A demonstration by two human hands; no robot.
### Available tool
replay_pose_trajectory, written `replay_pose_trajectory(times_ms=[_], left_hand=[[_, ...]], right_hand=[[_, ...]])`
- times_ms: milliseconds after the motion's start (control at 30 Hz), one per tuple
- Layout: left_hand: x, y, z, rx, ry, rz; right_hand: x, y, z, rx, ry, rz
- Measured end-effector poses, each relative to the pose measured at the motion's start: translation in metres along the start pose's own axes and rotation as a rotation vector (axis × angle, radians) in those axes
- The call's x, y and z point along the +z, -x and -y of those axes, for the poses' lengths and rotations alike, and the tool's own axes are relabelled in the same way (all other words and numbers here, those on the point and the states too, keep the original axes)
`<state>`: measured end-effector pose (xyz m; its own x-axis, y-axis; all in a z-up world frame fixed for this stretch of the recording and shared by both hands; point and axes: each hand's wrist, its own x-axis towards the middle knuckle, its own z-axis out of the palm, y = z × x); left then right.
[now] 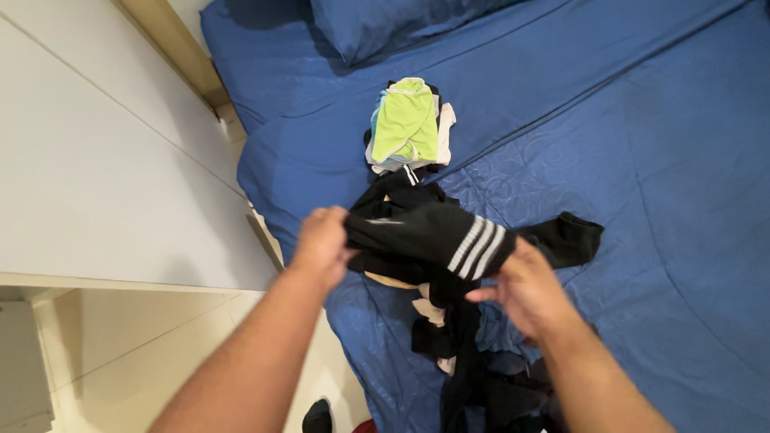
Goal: The person gathers clothes from a green patterned chair and moves to a blue bed. They fold black socks, a pair of blue shorts, and other garments by hand, placing each folded item into a neat pile on the bed.
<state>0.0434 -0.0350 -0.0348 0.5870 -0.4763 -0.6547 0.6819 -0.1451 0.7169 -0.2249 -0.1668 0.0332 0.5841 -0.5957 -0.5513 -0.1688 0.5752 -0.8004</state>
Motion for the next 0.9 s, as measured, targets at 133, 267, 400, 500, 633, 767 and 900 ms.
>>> replay_pose_trajectory(times_ms=[133,267,400,500,633,767,900], left_hand=[[-0.052,-0.017,-0.032,0.302,0.089,-0.091],[-0.063,-0.001,-0.058,0.403,-0.053,-0.112],[-0.019,0.038,-0.049,0.34,-0.712,0.086],[0.019,0.067,-0.031,0.237,-0.695,0.485],[0.044,0.083,-0.01,0.137,-0.728,0.74],[0.041,0.081,-0.003,0.117,-0.816,0.79],[0.031,0.088,0.003,0.212,-0.633,0.806]], right_hand=[[-0.057,0.009,0.016,-0.067,0.009,-0.112],[-0.076,0.03,0.029,-0.123,-0.054,-0.209],[-0.047,0.031,0.032,-0.111,-0.137,-0.094],[-0.014,0.027,0.03,-0.067,-0.186,-0.014],[0.02,0.017,0.025,0.009,-0.145,-0.032],[0.024,0.014,0.032,0.123,-0.167,-0.071],[0.022,0.018,0.031,0.139,-0.202,-0.031]])
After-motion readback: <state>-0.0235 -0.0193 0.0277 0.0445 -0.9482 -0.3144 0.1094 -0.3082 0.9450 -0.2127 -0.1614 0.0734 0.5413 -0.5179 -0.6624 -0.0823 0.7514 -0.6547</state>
